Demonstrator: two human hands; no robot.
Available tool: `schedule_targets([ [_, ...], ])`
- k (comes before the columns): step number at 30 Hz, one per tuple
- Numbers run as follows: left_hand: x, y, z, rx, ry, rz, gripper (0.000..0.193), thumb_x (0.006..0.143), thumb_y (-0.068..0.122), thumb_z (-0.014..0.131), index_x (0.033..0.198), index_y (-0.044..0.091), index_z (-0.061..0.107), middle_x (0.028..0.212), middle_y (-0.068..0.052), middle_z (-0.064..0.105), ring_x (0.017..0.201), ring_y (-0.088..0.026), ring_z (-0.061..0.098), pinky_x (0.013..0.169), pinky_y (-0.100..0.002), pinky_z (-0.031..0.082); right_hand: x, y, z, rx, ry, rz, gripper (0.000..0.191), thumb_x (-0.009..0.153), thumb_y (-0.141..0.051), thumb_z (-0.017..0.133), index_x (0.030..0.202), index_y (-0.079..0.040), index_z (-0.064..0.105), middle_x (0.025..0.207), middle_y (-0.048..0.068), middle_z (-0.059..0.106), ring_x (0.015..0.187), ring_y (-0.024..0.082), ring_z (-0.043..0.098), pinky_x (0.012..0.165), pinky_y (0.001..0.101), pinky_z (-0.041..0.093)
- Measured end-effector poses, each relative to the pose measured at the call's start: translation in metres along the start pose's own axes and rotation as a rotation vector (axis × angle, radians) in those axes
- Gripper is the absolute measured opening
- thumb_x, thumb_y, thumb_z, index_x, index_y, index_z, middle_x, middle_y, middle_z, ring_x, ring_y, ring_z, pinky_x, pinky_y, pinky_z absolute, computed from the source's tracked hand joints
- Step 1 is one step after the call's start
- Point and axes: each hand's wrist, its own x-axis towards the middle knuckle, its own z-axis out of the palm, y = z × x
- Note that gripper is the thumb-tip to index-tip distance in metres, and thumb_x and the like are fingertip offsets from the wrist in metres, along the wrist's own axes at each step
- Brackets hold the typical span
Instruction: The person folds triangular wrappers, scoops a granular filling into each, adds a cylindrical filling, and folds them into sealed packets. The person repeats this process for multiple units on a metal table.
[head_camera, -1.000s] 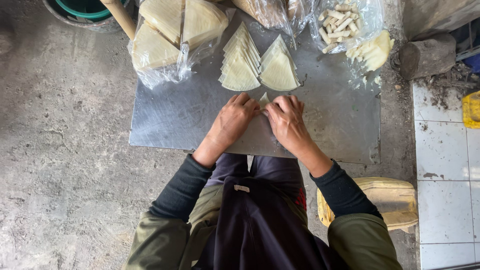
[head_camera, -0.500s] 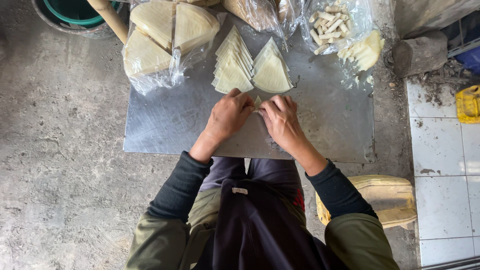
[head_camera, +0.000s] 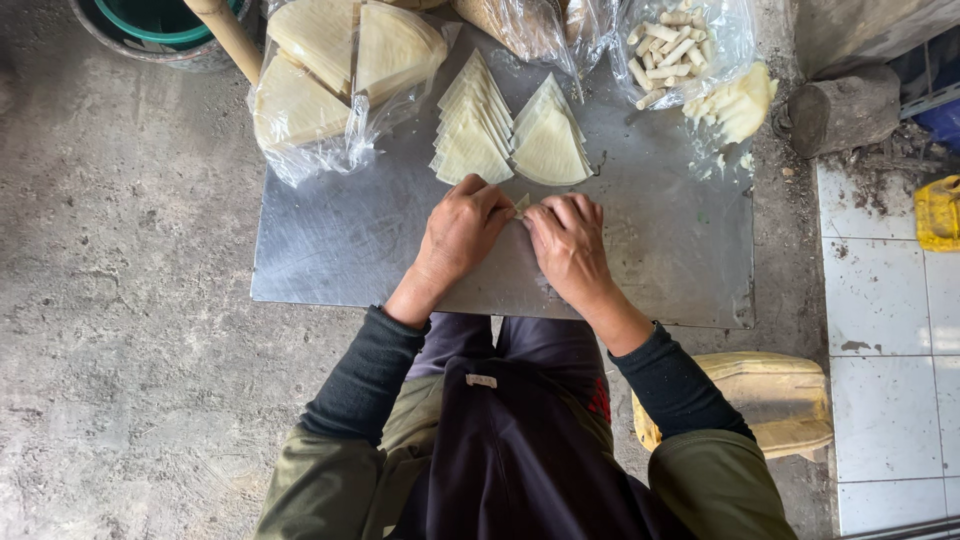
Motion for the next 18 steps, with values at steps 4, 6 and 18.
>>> schedule_targets([
  [4, 0.0, -0.001, 0.001, -0.032, 0.059, 0.028, 0.013, 0.09, 0.017, 0.074, 0.1, 0.009, 0.073, 0.1, -0.009, 0.067, 0.091, -0.029, 0.07, 0.079, -0.039, 0.058, -0.001, 0.0, -0.001, -0.032, 0.027, -0.041, 0.012, 0.097, -0.01, 0.073, 0.109, -0.007, 0.071, 0.103, 0.004, 0.065, 0.1, 0.024, 0.058, 0.087, 0.0397, 0.045],
  [6, 0.001, -0.004, 0.002, 0.035, 0.023, 0.04, 0.01, 0.094, 0.017, 0.074, 0.101, 0.011, 0.073, 0.098, -0.007, 0.067, 0.092, -0.028, 0.07, 0.081, -0.039, 0.058, -0.002, -0.001, -0.001, -0.038, 0.042, -0.042, 0.013, 0.097, -0.01, 0.072, 0.109, -0.007, 0.07, 0.103, 0.005, 0.065, 0.101, 0.024, 0.059, 0.088, 0.0401, 0.046],
  [18, -0.013, -0.009, 0.011, 0.212, 0.045, 0.268, 0.014, 0.091, 0.016, 0.073, 0.098, 0.005, 0.069, 0.094, -0.009, 0.061, 0.093, -0.028, 0.067, 0.08, -0.038, 0.057, -0.014, -0.017, -0.019, -0.179, -0.036, -0.085, 0.024, 0.097, -0.01, 0.067, 0.12, -0.004, 0.069, 0.111, 0.006, 0.064, 0.107, 0.024, 0.059, 0.094, 0.0406, 0.043],
])
